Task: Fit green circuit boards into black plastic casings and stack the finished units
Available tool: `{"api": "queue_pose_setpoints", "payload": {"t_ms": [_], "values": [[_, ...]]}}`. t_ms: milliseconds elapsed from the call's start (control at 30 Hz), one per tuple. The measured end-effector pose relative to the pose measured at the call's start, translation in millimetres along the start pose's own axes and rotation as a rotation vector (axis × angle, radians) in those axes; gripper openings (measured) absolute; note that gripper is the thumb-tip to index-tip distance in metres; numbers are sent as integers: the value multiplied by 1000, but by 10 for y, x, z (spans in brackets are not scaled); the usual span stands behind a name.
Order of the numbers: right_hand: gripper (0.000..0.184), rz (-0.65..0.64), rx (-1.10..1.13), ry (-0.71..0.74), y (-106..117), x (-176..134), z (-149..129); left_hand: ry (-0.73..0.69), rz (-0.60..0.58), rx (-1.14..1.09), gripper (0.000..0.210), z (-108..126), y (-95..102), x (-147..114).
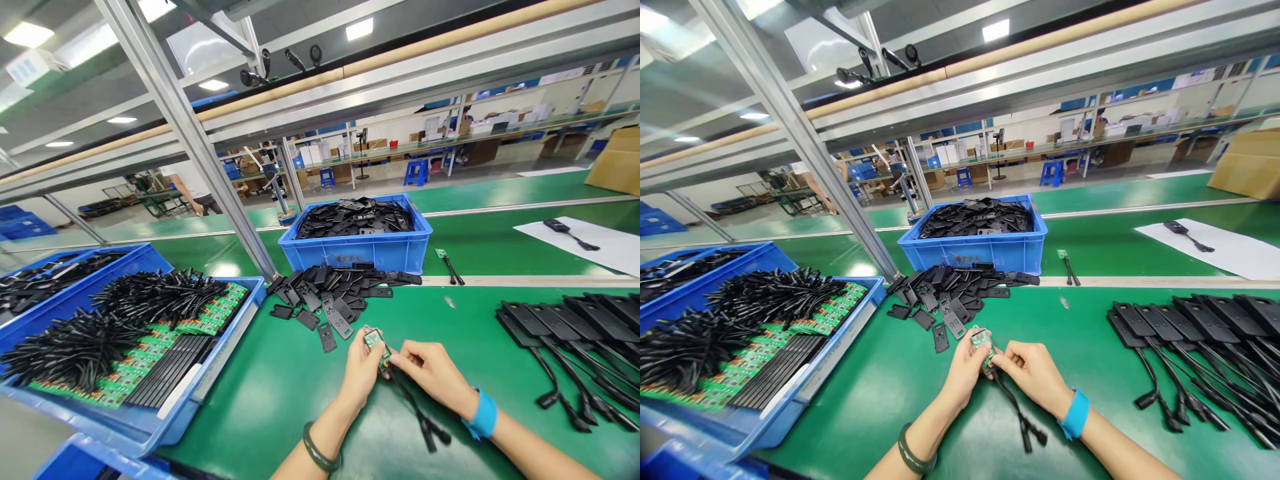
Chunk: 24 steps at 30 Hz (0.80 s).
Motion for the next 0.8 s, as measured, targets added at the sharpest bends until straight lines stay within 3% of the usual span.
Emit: {"api": "queue_pose_setpoints", "payload": {"t_ms": [133, 233, 433, 800], "values": [[25, 91, -118, 224, 80, -34, -60, 55, -135, 124, 15, -85, -82, 6], [27, 100, -280, 314, 56, -52, -41, 10, -161, 257, 6, -106, -85, -5], [29, 221, -403, 496, 53, -94, -79, -9, -196, 411, 8, -96, -83, -17], [23, 216, -314, 482, 87, -66, -76, -2, -210, 518, 9, -35, -123, -20]]}}
Point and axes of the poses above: each hand's wrist, its own x-axis towards the middle knuckle, its own y-axis out of the back of the hand, z = x × y, the point moved 5 cm from there along x, towards the middle knuckle, and after that the axes turned 3 degrees about -z, right-handed, at the moved point
